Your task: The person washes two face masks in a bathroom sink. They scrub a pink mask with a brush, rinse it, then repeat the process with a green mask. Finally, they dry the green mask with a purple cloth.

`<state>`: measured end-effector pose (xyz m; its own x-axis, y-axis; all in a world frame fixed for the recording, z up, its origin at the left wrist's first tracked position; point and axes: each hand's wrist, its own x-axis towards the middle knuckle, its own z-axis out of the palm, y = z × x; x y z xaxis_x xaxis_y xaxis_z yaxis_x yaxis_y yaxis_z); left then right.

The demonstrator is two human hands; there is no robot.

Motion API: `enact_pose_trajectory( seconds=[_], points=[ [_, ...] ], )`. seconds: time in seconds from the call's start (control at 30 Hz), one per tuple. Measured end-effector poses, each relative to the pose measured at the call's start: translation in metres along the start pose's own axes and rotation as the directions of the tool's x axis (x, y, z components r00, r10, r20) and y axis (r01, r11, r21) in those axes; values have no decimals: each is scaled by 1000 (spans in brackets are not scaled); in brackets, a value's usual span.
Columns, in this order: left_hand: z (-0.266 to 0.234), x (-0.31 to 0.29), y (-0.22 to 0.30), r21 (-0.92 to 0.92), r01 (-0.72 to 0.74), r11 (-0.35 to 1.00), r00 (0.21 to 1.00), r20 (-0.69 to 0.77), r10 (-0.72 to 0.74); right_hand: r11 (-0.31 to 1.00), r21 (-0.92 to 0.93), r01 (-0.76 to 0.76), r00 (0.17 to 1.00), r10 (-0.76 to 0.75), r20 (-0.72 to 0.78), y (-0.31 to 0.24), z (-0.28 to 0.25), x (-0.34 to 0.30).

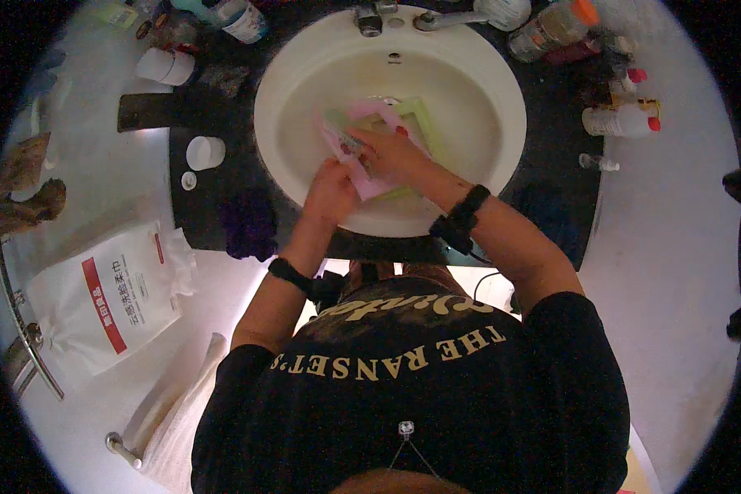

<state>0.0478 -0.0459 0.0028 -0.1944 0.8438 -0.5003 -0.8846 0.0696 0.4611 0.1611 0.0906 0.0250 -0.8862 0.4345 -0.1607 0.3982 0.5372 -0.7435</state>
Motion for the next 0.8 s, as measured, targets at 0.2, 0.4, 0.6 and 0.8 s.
enact_pose_trajectory(
  seconds=[0.2, 0.4, 0.6, 0.8],
  points=[
    [-22, 26, 18, -202, 13, 979, 982, -181, -50, 997, 78, 30, 999, -32, 29, -16, -12, -27],
    [-15, 21, 34, 57, 118, 991, 992, -50, -115, 984, 49, -169, 985, 169, 19, -20, -29, -30],
    [2, 14, 39, 166, 87, 982, 996, -29, -84, 999, 10, 35, 995, -36, 88, -35, -41, -12],
    [10, 10, 40, 125, 104, 987, 995, -3, -104, 979, -198, -40, 997, 26, -71, -24, -40, 1]
  ],
)
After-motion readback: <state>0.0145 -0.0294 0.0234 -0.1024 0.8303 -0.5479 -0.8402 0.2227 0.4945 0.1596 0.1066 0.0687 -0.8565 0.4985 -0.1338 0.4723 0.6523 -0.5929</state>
